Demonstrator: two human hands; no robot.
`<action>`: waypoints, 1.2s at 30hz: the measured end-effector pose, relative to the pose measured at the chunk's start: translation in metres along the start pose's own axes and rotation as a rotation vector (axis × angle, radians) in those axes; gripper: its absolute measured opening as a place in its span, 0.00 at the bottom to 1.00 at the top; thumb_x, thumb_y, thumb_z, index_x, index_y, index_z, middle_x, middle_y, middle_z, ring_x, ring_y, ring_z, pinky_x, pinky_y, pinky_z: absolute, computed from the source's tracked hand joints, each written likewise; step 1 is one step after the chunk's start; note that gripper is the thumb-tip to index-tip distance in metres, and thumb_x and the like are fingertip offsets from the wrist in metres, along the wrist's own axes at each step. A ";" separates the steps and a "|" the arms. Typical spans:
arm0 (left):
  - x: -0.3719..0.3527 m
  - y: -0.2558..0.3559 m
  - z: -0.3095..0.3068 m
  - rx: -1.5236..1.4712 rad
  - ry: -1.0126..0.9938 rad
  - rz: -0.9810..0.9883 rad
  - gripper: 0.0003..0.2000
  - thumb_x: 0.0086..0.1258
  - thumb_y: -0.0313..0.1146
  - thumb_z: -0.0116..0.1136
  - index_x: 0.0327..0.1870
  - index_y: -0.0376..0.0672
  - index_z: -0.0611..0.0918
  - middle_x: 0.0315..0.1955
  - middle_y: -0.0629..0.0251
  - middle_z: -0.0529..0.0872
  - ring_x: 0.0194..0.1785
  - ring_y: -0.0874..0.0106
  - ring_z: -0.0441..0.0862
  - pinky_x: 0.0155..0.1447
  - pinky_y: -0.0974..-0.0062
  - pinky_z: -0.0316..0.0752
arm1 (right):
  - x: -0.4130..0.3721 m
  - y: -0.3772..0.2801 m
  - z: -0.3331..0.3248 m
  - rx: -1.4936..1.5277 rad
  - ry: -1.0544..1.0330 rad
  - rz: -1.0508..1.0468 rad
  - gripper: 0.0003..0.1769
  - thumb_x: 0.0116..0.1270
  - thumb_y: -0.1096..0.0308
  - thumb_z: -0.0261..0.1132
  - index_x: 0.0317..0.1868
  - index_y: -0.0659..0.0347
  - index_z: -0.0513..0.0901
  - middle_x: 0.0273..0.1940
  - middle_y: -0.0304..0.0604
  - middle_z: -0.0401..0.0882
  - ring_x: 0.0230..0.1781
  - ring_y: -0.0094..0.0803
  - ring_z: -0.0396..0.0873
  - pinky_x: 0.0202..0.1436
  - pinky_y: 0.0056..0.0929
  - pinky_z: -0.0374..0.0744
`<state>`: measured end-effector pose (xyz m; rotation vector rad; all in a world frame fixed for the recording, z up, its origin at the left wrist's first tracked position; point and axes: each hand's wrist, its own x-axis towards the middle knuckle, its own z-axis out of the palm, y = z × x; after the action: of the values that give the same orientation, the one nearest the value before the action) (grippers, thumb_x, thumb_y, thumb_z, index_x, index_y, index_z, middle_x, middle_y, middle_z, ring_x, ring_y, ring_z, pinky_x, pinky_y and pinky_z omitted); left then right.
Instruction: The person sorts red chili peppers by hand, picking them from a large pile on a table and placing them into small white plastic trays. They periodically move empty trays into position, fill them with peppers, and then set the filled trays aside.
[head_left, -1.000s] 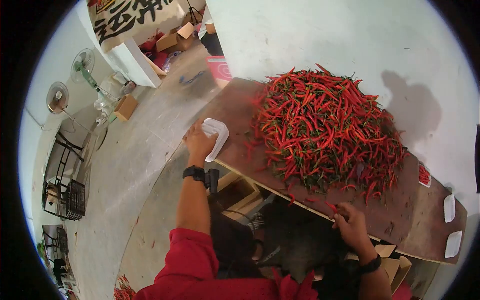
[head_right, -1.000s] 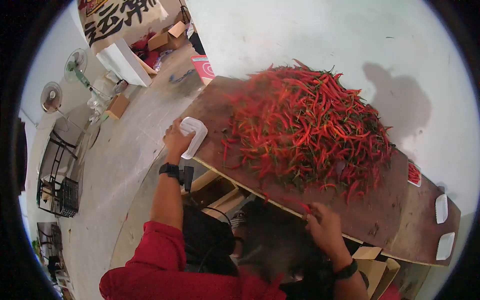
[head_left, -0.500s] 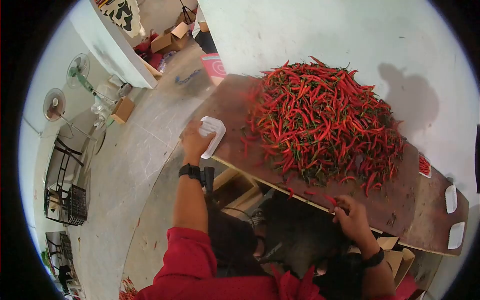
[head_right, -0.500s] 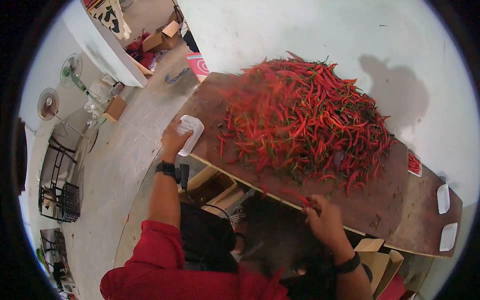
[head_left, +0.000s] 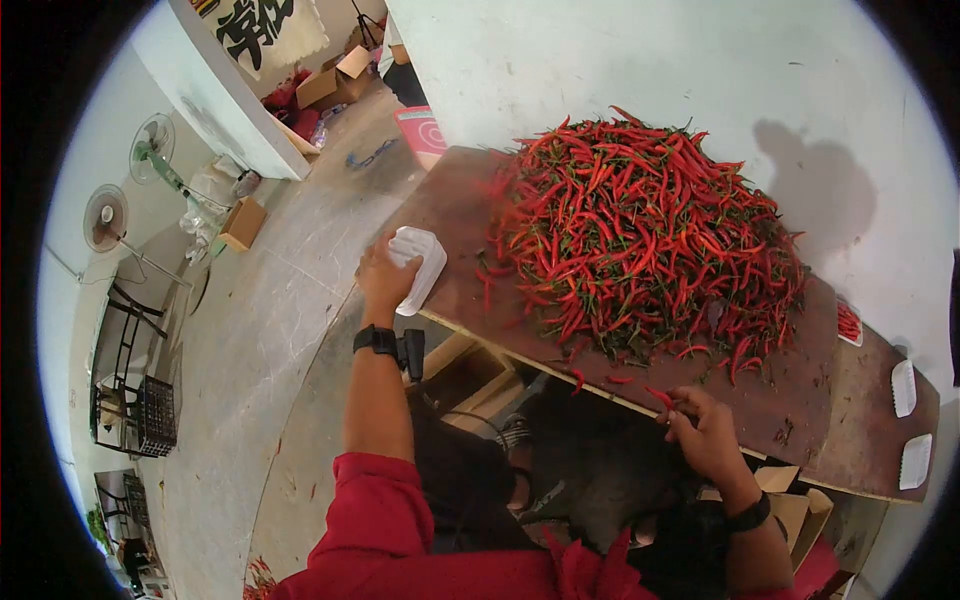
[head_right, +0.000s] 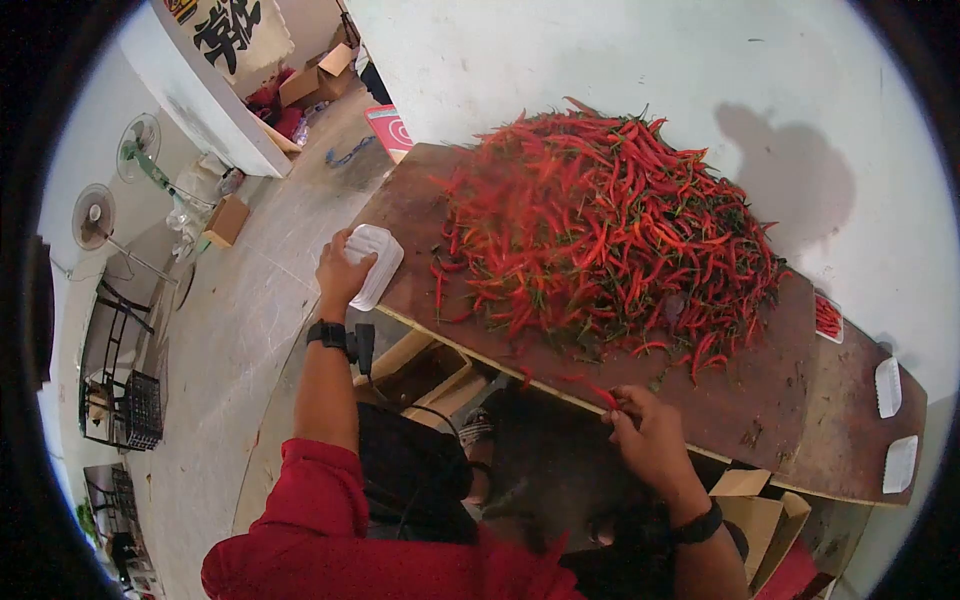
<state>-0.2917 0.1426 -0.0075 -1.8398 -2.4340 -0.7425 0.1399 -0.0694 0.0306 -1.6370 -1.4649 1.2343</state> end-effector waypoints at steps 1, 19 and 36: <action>-0.001 0.004 -0.003 0.043 -0.029 -0.034 0.35 0.49 0.47 0.68 0.61 0.48 0.71 0.58 0.56 0.74 0.62 0.55 0.70 0.63 0.53 0.63 | 0.000 0.002 0.001 0.000 -0.001 0.001 0.15 0.64 0.78 0.56 0.52 0.72 0.73 0.38 0.52 0.83 0.35 0.29 0.82 0.35 0.25 0.79; 0.000 -0.002 -0.007 -0.062 0.066 -0.026 0.40 0.44 0.53 0.71 0.62 0.48 0.72 0.52 0.53 0.79 0.56 0.51 0.75 0.56 0.57 0.71 | -0.002 0.000 -0.001 -0.032 0.014 0.001 0.15 0.63 0.77 0.57 0.50 0.72 0.74 0.33 0.48 0.83 0.27 0.27 0.81 0.32 0.25 0.78; -0.179 0.205 0.010 -1.075 -1.337 0.142 0.35 0.68 0.46 0.56 0.69 0.39 0.56 0.52 0.58 0.73 0.53 0.70 0.73 0.57 0.70 0.68 | -0.002 -0.005 -0.004 0.547 -0.027 0.073 0.16 0.61 0.69 0.63 0.49 0.62 0.72 0.37 0.41 0.79 0.36 0.25 0.79 0.34 0.19 0.74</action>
<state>-0.0469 0.0246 0.0086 -3.8913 -2.4360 -1.2012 0.1416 -0.0695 0.0366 -1.3087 -0.9654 1.5355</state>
